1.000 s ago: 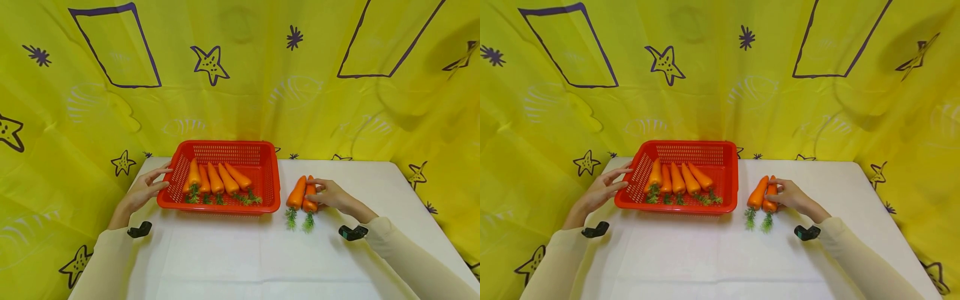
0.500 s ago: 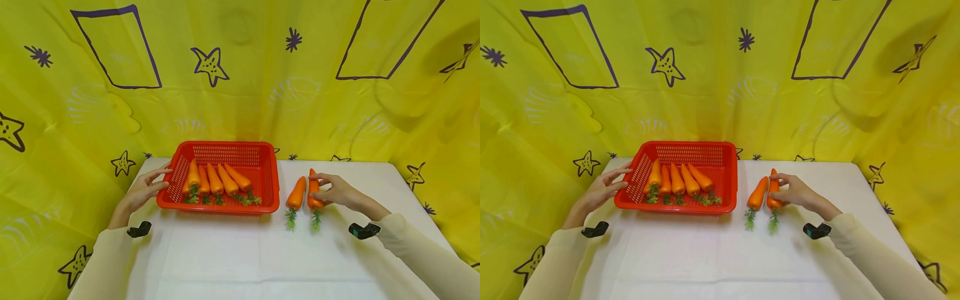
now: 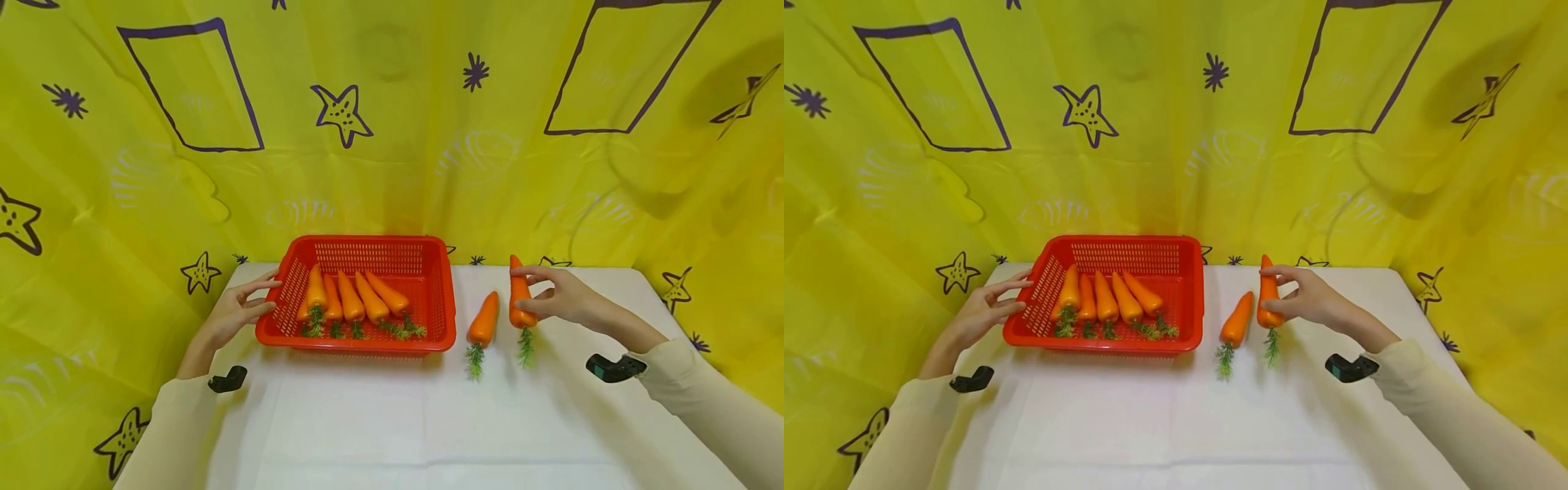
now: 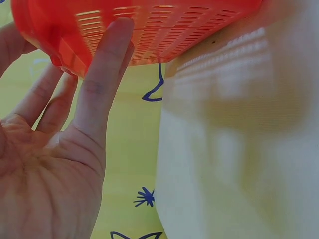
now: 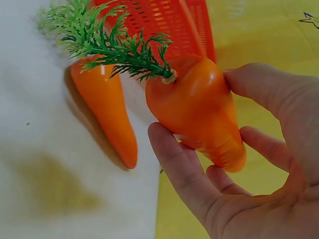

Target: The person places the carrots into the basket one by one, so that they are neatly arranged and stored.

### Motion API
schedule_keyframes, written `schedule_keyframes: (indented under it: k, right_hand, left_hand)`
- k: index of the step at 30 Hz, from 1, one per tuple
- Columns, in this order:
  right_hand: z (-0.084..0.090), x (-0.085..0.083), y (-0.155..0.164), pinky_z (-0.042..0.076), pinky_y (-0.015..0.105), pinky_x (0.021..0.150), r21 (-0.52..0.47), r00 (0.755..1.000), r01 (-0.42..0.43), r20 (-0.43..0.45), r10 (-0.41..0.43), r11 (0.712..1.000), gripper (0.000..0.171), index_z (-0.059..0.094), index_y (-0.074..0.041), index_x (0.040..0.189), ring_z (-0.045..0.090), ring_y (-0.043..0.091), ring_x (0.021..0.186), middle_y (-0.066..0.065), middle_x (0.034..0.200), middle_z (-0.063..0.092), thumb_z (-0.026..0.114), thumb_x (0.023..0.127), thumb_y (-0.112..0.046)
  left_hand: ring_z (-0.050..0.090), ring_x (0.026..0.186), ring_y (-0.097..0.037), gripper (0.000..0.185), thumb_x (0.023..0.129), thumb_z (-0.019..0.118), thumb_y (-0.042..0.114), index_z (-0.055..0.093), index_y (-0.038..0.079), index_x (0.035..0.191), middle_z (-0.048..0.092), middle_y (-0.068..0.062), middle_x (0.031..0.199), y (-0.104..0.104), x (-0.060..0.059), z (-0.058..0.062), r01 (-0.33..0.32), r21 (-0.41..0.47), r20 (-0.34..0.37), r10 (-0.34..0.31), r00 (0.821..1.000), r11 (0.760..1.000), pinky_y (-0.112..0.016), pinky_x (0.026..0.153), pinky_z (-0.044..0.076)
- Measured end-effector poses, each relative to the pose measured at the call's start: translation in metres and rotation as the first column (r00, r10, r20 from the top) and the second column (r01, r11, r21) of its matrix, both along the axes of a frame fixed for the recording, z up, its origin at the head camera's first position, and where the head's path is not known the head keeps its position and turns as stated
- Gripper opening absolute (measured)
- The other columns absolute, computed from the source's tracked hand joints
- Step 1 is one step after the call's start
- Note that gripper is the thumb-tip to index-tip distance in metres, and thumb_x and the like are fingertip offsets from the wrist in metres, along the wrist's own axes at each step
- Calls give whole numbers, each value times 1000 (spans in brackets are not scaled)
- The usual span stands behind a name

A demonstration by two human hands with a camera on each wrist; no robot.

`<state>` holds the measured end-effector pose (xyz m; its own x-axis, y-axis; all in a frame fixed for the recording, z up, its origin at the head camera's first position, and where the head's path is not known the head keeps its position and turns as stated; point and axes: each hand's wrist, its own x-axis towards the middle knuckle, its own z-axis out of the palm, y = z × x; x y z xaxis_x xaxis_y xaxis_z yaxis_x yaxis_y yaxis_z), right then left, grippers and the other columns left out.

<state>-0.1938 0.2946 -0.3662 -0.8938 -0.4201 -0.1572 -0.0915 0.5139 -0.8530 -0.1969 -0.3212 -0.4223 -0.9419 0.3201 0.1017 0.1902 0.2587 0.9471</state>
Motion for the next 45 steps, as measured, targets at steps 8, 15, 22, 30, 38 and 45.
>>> schedule_keyframes:
  k: [8,15,22,30,38,45]
  right_hand:
    - [15,0,-2,59,34,80,1,1000,-13,-9,13,1000,71,39,-3,155,72,25,88,34,146,38,75,95,-16]
    - [17,-1,-4,59,34,80,9,1000,-15,1,15,1000,72,38,-3,156,72,24,89,34,146,38,75,95,-16]
    - [20,-4,-9,58,35,81,3,999,-33,2,33,999,70,40,-5,155,71,25,88,31,147,38,75,95,-17]
    - [33,-15,-33,54,42,87,50,996,-77,-44,79,996,68,46,-10,153,71,25,92,28,146,42,78,94,-20]
    - [42,-37,-74,57,40,85,27,984,-166,-62,167,986,67,48,-9,152,71,27,89,24,142,45,78,93,-18]
    - [39,-57,-117,59,45,84,-24,969,-246,-30,245,969,68,48,-14,153,71,30,98,21,143,43,79,93,-20]
  left_hand:
    - [67,114,-7,46,100,65,4,52,-12,141,28,-20,166,0,2,-3,-14,-4,4,15,1000,1000,-28,81,60]
    - [62,122,-11,46,100,66,7,54,-8,142,29,-16,166,-1,3,-7,-33,-31,7,33,999,999,-30,80,60]
    - [49,134,-43,46,100,67,10,56,-5,142,30,-12,167,-1,2,-7,-42,-52,8,42,999,998,-31,81,60]
    - [50,134,-42,46,100,67,10,55,-6,142,29,-13,167,-1,1,-7,-39,-52,8,40,999,998,-31,82,60]
    - [64,118,-8,47,100,67,9,53,-8,142,28,-14,167,-1,0,-6,-32,-17,19,33,999,999,-29,84,59]
    - [67,113,-7,45,100,67,9,55,-4,142,29,-13,167,-1,-2,-6,-34,-27,22,35,999,999,-31,81,60]
